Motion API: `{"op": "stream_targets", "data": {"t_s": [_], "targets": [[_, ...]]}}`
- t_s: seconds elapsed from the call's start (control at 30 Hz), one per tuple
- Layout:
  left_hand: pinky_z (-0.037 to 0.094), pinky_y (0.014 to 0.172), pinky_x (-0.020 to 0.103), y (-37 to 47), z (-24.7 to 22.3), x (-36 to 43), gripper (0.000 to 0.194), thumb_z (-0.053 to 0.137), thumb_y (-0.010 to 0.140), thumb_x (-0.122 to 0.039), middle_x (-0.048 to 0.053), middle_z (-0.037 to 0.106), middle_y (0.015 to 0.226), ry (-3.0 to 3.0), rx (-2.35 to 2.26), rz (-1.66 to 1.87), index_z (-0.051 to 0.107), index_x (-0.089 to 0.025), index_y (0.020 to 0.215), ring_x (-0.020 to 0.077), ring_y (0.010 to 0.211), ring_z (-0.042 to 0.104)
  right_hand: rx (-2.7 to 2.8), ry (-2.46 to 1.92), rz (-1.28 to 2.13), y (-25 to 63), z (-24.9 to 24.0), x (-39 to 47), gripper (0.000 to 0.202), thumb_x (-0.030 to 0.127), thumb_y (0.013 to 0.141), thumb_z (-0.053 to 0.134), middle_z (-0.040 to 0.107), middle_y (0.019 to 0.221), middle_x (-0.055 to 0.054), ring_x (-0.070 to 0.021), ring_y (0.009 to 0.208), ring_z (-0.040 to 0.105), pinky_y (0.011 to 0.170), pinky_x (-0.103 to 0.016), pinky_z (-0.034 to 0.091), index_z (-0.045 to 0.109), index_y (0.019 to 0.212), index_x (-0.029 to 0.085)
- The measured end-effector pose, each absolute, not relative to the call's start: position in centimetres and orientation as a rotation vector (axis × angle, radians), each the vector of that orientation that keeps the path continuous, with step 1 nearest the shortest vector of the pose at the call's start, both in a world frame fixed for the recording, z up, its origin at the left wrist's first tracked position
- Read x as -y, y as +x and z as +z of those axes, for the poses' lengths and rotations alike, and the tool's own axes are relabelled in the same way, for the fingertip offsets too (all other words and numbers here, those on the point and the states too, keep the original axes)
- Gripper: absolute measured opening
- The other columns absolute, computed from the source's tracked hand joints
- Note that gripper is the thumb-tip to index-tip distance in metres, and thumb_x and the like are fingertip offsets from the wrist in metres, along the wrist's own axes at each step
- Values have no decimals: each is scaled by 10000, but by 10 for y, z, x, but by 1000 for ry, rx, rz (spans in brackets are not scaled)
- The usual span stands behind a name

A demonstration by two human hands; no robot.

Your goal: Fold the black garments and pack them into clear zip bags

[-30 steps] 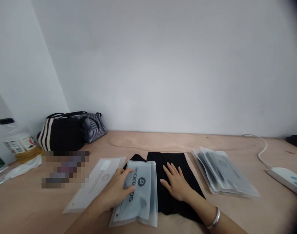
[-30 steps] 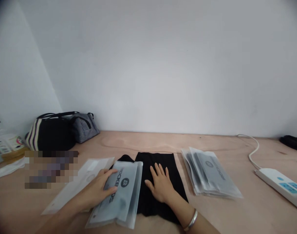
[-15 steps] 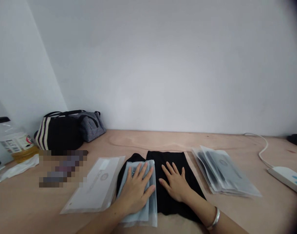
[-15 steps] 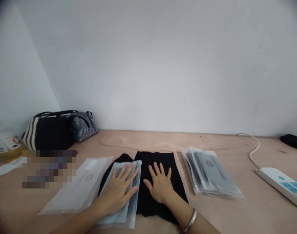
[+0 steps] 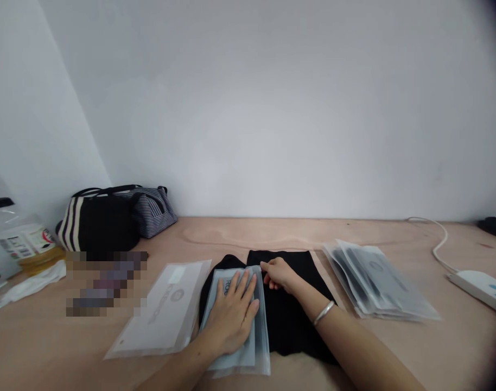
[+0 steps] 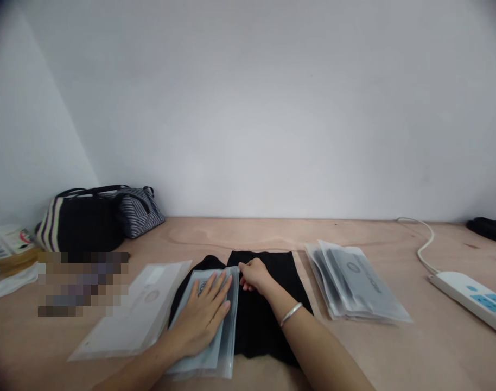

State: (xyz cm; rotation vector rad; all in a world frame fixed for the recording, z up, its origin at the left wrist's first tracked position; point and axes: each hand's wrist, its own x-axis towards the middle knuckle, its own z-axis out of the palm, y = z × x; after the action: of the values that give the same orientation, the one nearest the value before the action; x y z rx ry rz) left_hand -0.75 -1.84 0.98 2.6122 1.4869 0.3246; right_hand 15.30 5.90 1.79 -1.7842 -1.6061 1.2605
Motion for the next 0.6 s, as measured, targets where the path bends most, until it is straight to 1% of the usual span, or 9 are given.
{"op": "stream_targets", "data": {"t_s": [0.07,0.13,0.3,0.33,0.4,0.47,0.5,0.53,0.6], "targets": [[31,1008,549,-7,11,19,502,137,911,-464,20,104,1440,2611,-1494,309,137,-255,1367,280,1305,51,1551,-1802,1340,149,15,-65,289,338,860,451,573,980,-67,-160,809,571,696,-344,480,517,1052,132],[34,1003,560,-7,11,19,504,135,910,-464,25,101,1440,2613,-1500,294,139,-252,1368,281,1304,55,1509,-1811,1395,148,13,-67,310,320,845,490,516,1102,-65,-177,916,538,763,-382,463,487,1110,159],[31,1004,560,-6,9,19,502,129,910,-466,18,89,1441,2617,-1509,311,129,-258,1368,273,1306,54,1453,-1797,1459,149,9,-66,317,321,845,490,511,1110,-69,-181,926,533,772,-388,458,483,1117,159],[29,1006,558,-6,9,19,501,130,910,-465,17,90,1441,2615,-1510,314,130,-259,1367,272,1306,53,1450,-1787,1458,149,8,-65,296,319,847,485,536,1063,-67,-171,880,550,738,-366,472,501,1085,145],[27,1009,553,-6,8,19,498,137,911,-463,13,96,1440,2606,-1512,321,136,-262,1366,272,1306,56,1449,-1759,1440,148,8,-59,222,297,852,461,595,831,-42,-125,657,578,566,-269,484,550,926,109],[23,1012,547,-6,8,19,495,147,910,-462,12,108,1439,2599,-1513,324,152,-263,1363,270,1305,63,1452,-1724,1411,148,7,-48,197,257,840,434,540,546,23,-78,391,490,354,-186,377,528,733,120],[22,1013,546,-6,8,19,494,152,910,-463,12,115,1438,2596,-1513,326,162,-263,1362,269,1305,67,1454,-1707,1399,147,7,-40,191,237,827,426,490,459,50,-68,311,433,293,-172,310,497,679,139],[21,1013,546,-6,8,18,494,156,909,-463,13,123,1437,2594,-1512,330,173,-262,1360,269,1305,71,1457,-1692,1393,147,6,-32,177,222,814,426,460,415,68,-63,270,400,263,-165,268,473,657,155],[22,1013,545,-6,7,18,492,167,908,-460,14,137,1435,2591,-1509,341,191,-261,1357,270,1304,77,1466,-1669,1395,148,4,-15,142,208,792,435,448,385,84,-64,237,386,237,-158,235,450,655,173]]}}
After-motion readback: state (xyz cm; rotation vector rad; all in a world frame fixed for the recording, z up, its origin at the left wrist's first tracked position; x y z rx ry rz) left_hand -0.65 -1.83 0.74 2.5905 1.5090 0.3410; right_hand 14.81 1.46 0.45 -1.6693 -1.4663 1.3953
